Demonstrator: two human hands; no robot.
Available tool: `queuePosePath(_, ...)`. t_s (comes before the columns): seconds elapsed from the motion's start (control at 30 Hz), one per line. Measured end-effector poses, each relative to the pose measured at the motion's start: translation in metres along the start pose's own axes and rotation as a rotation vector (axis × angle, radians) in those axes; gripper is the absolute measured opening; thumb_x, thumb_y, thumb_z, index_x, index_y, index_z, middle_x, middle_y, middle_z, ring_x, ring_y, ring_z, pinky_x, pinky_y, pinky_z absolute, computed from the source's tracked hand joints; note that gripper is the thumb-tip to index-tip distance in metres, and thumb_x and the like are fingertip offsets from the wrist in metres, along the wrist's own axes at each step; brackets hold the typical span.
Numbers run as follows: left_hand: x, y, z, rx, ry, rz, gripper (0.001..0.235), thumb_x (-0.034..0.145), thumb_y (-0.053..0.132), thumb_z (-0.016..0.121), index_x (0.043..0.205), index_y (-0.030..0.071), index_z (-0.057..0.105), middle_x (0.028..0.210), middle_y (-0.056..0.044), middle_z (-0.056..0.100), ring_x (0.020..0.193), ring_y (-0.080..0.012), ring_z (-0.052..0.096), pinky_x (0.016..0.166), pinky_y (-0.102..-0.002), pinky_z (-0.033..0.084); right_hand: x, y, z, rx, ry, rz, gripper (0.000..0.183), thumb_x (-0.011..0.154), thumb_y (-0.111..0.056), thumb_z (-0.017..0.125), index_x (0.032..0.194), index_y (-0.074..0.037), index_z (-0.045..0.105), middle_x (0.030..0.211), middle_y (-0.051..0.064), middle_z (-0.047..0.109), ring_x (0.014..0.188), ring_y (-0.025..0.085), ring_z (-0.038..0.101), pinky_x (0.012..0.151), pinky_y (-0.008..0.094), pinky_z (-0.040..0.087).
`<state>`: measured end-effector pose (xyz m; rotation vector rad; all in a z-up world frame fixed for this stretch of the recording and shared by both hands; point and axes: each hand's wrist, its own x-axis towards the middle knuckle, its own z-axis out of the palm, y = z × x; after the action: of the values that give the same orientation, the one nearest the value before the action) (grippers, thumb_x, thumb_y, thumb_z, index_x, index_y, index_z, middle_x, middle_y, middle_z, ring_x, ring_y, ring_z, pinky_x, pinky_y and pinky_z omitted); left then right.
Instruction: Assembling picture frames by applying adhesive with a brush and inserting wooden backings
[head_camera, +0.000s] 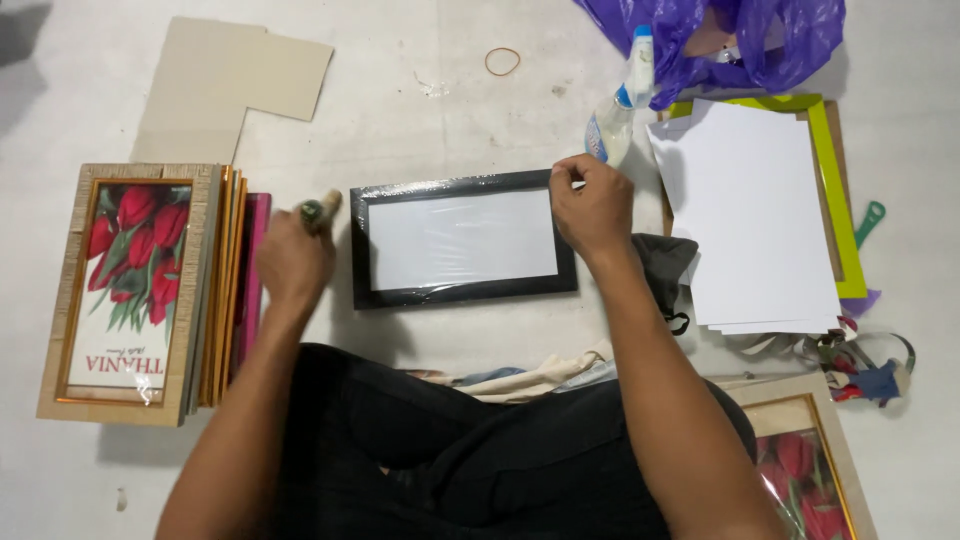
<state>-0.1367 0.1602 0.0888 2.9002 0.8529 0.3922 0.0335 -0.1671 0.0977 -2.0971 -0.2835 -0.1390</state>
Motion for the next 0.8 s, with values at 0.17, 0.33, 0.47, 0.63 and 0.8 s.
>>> queuePosePath(0.17,0.052,0.019,0.032,-0.14,0.087,0.262,0.035,0.09,0.017,0.071,0.124,0.025,0.072,0.11,-0.009,0.066,0.098,-0.0401,0.069,0.078,-0.05,0.058,-0.002,-0.012,-0.001,0.014,-0.015,0.006,0.017,0.09,-0.021,0.064,0.089,-0.011,0.078,0.079,0.013,0.075,0.074,0.033,0.075,0.062,0.041,0.061)
queuePosePath(0.33,0.106,0.081,0.122,0.04,0.285,0.503,0.037,0.084,0.02,0.064,0.117,0.036,0.068,0.101,0.002,0.063,0.087,-0.0263,0.07,0.059,-0.041,0.058,-0.001,-0.003,-0.002,-0.104,-0.071,0.047,0.021,0.092,-0.031,0.063,0.093,-0.014,0.077,0.085,0.012,0.075,0.087,0.037,0.073,0.074,0.052,0.058)
queuePosePath(0.47,0.119,0.146,0.142,0.212,0.469,0.504,0.03,0.083,0.017,0.065,0.112,0.023,0.068,0.087,-0.003,0.062,0.072,-0.0267,0.069,0.052,-0.039,0.054,-0.001,-0.006,-0.001,-0.196,-0.298,0.209,0.029,0.089,-0.034,0.062,0.104,-0.016,0.078,0.096,0.012,0.077,0.098,0.037,0.073,0.085,0.052,0.058)
queuePosePath(0.63,0.137,0.175,0.177,0.42,0.599,0.487,0.012,0.088,0.023,0.065,0.1,0.022,0.066,0.08,0.001,0.054,0.067,-0.0223,0.061,0.051,-0.037,0.047,-0.001,-0.016,0.002,-0.255,-0.473,0.248,0.04,0.09,-0.035,0.061,0.119,-0.012,0.075,0.105,0.018,0.077,0.106,0.042,0.071,0.089,0.055,0.057)
queuePosePath(0.8,0.147,0.174,0.198,0.247,-0.095,0.318,0.046,0.104,0.03,0.054,0.148,0.017,0.053,0.112,-0.014,0.064,0.1,-0.0362,0.068,0.07,-0.05,0.056,-0.001,-0.026,0.003,-0.216,-0.601,0.262,0.046,0.091,-0.034,0.058,0.124,-0.007,0.072,0.109,0.023,0.076,0.11,0.047,0.069,0.09,0.059,0.055)
